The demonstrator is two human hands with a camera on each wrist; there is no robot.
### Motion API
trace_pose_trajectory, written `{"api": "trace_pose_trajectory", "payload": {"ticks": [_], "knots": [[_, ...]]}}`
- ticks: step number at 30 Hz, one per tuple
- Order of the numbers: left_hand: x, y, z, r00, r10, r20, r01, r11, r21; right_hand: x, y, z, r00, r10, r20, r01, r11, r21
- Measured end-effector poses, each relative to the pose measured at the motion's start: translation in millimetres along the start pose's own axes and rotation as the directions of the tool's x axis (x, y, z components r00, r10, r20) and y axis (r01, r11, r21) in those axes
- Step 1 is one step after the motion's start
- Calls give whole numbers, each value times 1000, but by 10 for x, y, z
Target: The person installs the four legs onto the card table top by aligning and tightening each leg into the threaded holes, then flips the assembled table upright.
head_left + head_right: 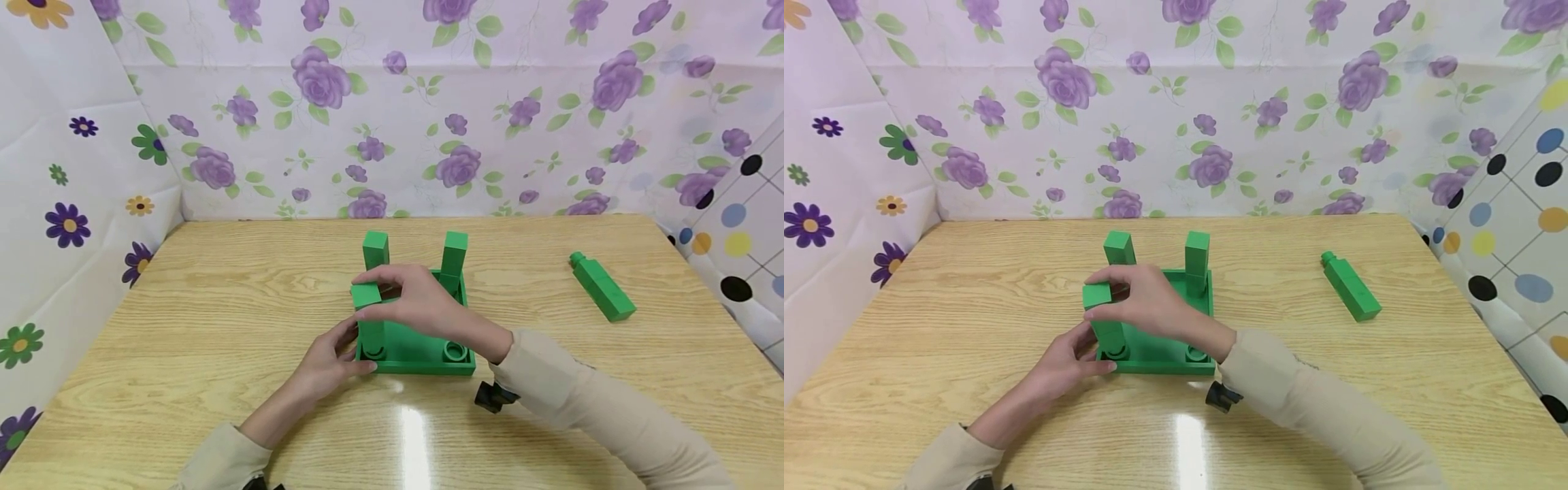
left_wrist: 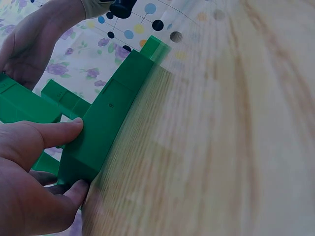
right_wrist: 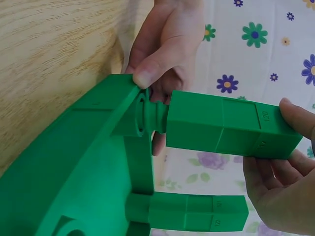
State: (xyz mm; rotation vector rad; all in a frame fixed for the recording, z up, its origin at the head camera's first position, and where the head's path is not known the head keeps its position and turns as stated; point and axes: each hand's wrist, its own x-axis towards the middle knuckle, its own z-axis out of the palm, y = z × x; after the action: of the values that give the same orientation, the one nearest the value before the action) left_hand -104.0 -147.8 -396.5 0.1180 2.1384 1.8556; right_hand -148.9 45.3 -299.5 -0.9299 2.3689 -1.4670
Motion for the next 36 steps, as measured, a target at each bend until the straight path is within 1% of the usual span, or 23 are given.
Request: {"api": "trace_pose_trajectory", "payload": {"ticks": [6,11,15,22,25,31,36], "knots": [[-3,0,-4,1000,10,7,-10,1000,3,-2,50,20,1000,-9,4,9,1000,-2],[-13,-21,-10,1000,13,24,-13,1000,-12,-10,105,37,1000,-13,7,13,1000,0],[-20,-22,-9,999,15,31,-14,1000,-15,-26,104,27,1000,-5,28,5,1000,-5],[-8,-18,-9,999,26,20,-25,1000,-17,-42,79,-19,995,-14,100,18,999,-47],[-7,-22,-9,999,27,18,-26,1000,-16,-52,82,-37,992,-26,119,32,999,-44],[-2,-22,1,1000,17,8,-17,1000,-17,-87,96,-65,991,-46,127,50,998,-24],[4,-21,6,999,29,12,-29,999,-20,-113,110,-76,989,-64,131,65,998,-4]]}}
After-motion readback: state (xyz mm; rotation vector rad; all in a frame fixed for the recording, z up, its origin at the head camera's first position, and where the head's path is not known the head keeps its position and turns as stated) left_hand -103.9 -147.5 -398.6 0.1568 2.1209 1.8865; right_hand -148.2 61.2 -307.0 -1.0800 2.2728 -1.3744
